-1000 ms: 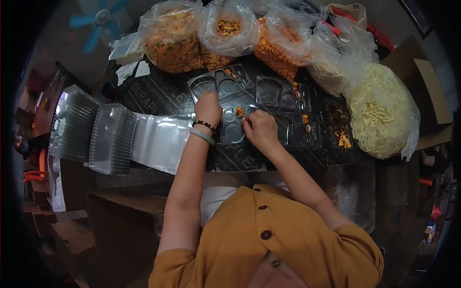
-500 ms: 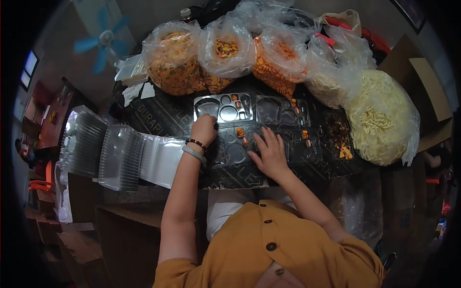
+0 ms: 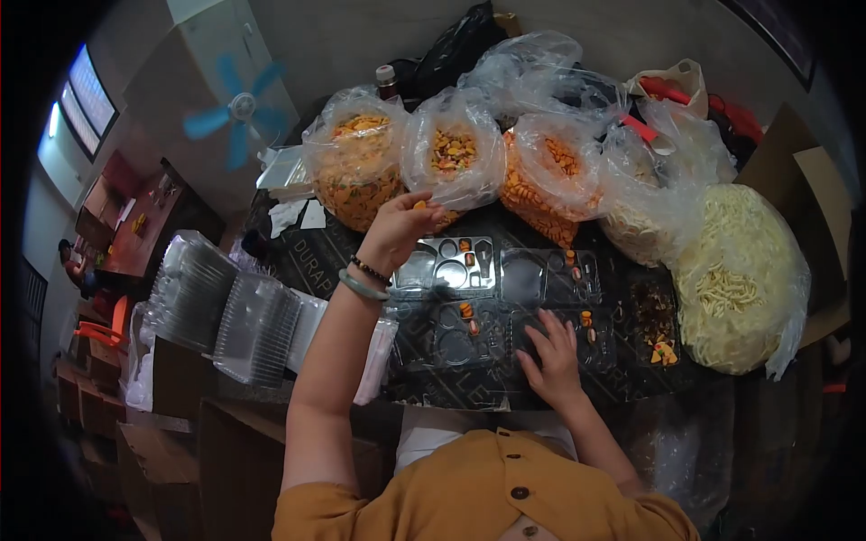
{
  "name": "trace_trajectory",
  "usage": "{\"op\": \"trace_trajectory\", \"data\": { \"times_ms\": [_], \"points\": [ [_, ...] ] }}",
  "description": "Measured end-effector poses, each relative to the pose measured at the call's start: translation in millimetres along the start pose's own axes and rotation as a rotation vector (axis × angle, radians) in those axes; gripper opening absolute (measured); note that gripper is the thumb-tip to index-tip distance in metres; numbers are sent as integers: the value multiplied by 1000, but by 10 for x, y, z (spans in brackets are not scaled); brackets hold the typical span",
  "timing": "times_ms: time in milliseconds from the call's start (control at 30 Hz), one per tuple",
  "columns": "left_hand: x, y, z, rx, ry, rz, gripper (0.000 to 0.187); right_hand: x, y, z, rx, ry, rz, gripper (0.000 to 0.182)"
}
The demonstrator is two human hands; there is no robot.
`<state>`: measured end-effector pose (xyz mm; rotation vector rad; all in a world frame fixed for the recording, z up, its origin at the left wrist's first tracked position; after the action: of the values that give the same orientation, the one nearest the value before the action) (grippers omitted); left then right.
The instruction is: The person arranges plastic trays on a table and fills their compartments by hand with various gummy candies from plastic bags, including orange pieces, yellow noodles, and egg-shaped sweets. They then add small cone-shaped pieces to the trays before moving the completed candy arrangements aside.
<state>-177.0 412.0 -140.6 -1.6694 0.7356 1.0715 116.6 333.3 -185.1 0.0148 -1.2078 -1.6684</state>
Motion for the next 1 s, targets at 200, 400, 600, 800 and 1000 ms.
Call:
{"op": "trace_trajectory", "data": {
  "times_ms": [200,400,600,800,1000],
  "points": [
    [-241,-256,923,-93,-113,146,37,-163,182,-222,13,-30,-102,36],
    [-835,-438,1051,-246,-728,877,33,-296,175,-243,14,-54,-104,34],
    [-1410,270,673,-582,-696,1847,22,-374,122,-246,0,-54,-101,30],
    [-924,249,162,-417,-1077,1771,21,-397,107,-197,-13,-58,-126,26],
    [-1477,509,1152,-323,-717,1856,30,-376,87,-168,-14,-39,-147,24]
  ]
}}
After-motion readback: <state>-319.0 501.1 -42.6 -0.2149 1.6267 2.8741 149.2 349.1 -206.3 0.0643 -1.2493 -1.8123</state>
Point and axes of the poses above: each hand's wrist, its own z-axis towards the middle knuckle, its own y-axis out of the back of the hand, x = y × z, the point moved 8 cm from there along z, towards the middle knuckle, and after that the axes turned 2 degrees about -x, right-handed, at the moved point
